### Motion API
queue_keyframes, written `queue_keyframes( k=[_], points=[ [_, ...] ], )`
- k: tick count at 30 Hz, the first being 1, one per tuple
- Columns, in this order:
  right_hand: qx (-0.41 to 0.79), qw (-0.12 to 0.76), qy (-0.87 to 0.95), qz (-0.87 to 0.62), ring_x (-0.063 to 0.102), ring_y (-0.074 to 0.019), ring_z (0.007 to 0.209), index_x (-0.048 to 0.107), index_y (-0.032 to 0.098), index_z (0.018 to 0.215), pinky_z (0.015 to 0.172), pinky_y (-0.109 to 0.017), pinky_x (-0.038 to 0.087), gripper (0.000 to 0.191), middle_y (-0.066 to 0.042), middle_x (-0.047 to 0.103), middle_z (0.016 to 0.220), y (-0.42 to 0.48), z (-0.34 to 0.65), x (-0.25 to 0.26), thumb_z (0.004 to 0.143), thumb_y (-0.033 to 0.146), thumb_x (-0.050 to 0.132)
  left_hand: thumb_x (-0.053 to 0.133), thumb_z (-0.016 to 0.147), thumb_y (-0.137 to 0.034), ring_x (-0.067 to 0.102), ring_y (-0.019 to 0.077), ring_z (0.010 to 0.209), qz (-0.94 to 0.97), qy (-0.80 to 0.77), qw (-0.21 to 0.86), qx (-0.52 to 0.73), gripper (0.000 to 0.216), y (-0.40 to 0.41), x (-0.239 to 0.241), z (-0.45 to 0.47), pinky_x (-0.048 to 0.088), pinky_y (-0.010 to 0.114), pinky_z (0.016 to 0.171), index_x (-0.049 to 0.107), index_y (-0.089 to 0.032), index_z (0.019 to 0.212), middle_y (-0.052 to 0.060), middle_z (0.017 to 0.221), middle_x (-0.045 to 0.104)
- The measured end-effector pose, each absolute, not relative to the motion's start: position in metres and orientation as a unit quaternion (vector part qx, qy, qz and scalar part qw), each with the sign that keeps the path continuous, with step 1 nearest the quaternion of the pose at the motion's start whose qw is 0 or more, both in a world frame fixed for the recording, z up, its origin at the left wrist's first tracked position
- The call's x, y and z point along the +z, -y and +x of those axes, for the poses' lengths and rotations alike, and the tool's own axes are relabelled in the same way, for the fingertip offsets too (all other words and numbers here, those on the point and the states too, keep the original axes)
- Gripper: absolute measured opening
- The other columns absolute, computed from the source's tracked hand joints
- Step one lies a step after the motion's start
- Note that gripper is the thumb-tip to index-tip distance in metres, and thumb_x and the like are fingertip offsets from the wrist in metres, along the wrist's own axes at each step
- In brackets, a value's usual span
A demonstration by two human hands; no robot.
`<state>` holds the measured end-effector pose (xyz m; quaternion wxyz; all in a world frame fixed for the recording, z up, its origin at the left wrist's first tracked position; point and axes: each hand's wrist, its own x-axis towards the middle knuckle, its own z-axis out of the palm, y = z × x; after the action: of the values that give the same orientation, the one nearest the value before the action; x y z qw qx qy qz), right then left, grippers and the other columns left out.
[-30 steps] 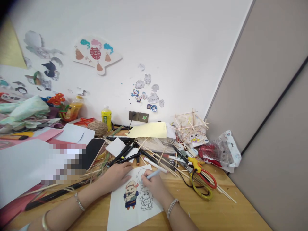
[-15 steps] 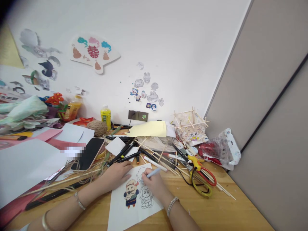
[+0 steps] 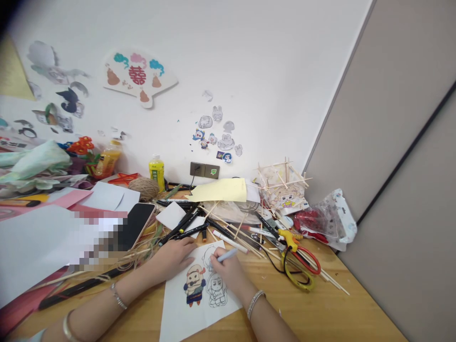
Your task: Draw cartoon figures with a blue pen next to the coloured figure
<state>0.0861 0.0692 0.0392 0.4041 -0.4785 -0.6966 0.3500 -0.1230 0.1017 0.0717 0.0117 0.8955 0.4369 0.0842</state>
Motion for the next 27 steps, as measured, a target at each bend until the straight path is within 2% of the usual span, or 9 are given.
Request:
queue_keyframes(
  k=[17,22,27],
  points=[
    [0.36,0.411,0.685,-0.482,0.048,-0.0129,0.056,0.045,0.02,0.063,0.055,-0.023,0.037,0.022,0.004,0.048,0.055,-0.07,0.088,0.038,0.083,0.03,0.047,0.046,0.085,-0.029,0.059,0.0247,0.095,0.897,-0.432,0.011,0.092,0.024,-0.101,0.072,-0.122,0.046,0.037,0.083,0.06,-0.02,0.102,0.009,0.107,0.06],
    [0.336,0.449,0.659,-0.501,0.049,-0.0137,0.056,0.046,0.02,0.061,0.056,-0.024,0.037,0.025,0.003,0.049,0.054,-0.071,0.092,0.041,0.084,0.032,0.046,0.046,0.085,-0.03,0.06,0.024,0.094,0.897,-0.431,0.013,0.098,0.023,-0.1,0.073,-0.122,0.046,0.036,0.083,0.06,-0.02,0.101,0.009,0.105,0.06],
    [0.281,0.547,0.595,-0.518,0.046,-0.0133,0.052,0.046,0.021,0.06,0.053,-0.024,0.037,0.031,0.004,0.048,0.053,-0.075,0.1,0.05,0.083,0.04,0.048,0.047,0.084,-0.028,0.06,0.0244,0.095,0.895,-0.432,0.018,0.107,0.023,-0.101,0.071,-0.124,0.045,0.036,0.084,0.06,-0.021,0.101,0.009,0.106,0.06]
  ],
)
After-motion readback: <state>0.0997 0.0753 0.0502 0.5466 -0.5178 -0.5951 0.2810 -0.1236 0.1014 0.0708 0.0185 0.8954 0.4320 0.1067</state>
